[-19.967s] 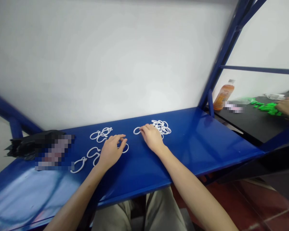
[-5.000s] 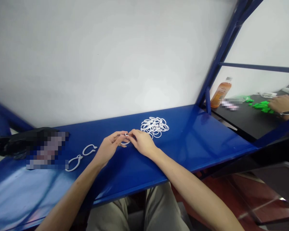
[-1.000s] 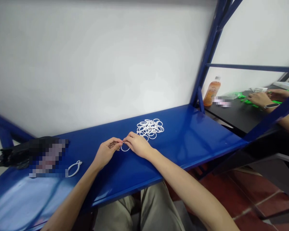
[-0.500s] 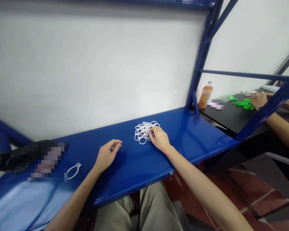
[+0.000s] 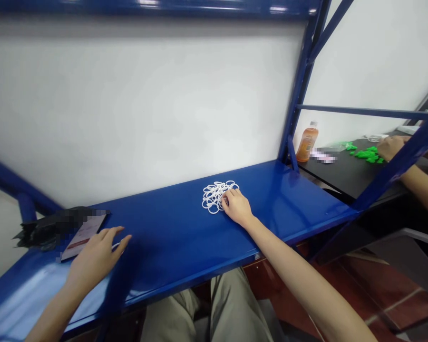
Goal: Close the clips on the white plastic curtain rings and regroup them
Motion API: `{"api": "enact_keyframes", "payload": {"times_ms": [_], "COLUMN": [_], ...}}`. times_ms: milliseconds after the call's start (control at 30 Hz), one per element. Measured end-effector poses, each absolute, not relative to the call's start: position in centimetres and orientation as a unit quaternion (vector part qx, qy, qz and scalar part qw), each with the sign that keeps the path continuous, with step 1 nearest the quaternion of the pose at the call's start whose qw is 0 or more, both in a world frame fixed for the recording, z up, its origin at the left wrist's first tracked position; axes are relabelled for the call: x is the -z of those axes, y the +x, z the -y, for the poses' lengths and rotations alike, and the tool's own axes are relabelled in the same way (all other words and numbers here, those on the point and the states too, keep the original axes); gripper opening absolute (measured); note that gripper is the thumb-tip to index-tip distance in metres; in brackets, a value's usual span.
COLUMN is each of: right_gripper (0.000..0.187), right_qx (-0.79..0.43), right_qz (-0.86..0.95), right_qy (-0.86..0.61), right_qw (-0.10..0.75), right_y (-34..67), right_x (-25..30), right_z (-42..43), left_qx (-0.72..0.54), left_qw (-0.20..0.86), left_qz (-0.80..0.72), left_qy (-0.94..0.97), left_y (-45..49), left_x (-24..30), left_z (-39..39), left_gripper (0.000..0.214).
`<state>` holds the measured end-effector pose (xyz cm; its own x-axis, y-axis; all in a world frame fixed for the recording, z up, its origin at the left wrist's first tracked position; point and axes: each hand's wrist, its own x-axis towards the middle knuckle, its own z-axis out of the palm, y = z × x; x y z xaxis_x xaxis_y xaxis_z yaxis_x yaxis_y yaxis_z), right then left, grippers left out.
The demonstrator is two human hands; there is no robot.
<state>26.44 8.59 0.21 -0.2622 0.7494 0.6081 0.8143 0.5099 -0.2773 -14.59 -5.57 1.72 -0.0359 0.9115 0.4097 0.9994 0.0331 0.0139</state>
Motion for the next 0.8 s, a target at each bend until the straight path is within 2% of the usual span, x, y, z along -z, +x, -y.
{"api": "enact_keyframes", "payload": {"times_ms": [133,467,800], "right_gripper": [0.007,0.008,0.011], "right_qx": [0.056,0.051,0.061], "right_qz": [0.797,0.795,0.816], "right_qy": [-0.475,-0.472,-0.42], "right_qw": [0.368,0.377,0.392], "right_y": [26.4,26.6,25.9], "right_x": [-0.3,-0.5,-1.0], "right_z": [-8.5,-8.6,-8.0], "left_qx": [0.091,0.214,0.403], "left_qw": [0.076,-0.128,-0.332], "left_qz": [0.735,0.644,0.58], "left_qy": [-0.668,-0.723,-0.624], "left_y": [-15.7,-7.2,-5.3], "left_x": [0.2,-3.0,-1.8], "left_z": [6.2,-0.7,-4.6], "left_gripper": [0.042,0.02,0.037]}}
